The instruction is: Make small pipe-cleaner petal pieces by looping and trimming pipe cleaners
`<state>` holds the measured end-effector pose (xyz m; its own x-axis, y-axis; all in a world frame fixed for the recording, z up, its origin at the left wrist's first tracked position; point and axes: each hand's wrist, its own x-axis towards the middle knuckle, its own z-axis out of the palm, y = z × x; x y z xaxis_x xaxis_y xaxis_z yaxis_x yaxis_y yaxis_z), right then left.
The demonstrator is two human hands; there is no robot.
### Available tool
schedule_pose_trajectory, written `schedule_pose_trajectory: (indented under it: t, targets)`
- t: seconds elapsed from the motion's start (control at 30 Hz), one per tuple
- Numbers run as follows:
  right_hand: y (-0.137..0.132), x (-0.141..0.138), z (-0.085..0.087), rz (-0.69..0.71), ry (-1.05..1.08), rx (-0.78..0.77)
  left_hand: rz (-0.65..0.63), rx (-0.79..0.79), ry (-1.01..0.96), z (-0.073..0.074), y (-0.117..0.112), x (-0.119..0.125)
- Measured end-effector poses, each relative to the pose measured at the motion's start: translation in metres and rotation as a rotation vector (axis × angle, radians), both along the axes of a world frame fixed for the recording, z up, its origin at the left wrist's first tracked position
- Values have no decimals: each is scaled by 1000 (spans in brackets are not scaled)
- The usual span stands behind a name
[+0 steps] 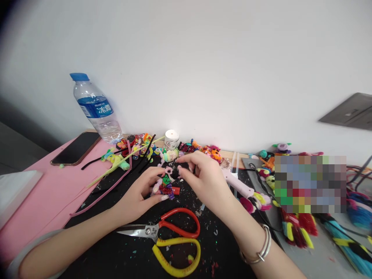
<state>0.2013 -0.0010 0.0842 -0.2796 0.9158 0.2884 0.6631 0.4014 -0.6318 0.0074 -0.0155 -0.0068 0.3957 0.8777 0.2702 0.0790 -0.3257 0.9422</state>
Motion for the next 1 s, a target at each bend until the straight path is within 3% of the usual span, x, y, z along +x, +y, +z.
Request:
schedule_pose_trajectory:
  t: [0.2, 0.43, 0.67, 0.8, 1.0]
  targets:
    - [5, 5, -4, -126, 75, 30, 23, -280, -297, 1, 5, 2]
    - [18, 10, -22, -64, 60, -65, 31, -559, -568, 12, 7, 1]
    - [22, 9, -34, 6, -41, -59, 61, -613, -650, 10, 12, -3]
    - [23, 6, -35, -24, -94, -94, 35, -647, -715, 9, 14, -5]
    - [23, 4, -39, 38, 110, -212, -26, -699, -692, 12, 11, -5]
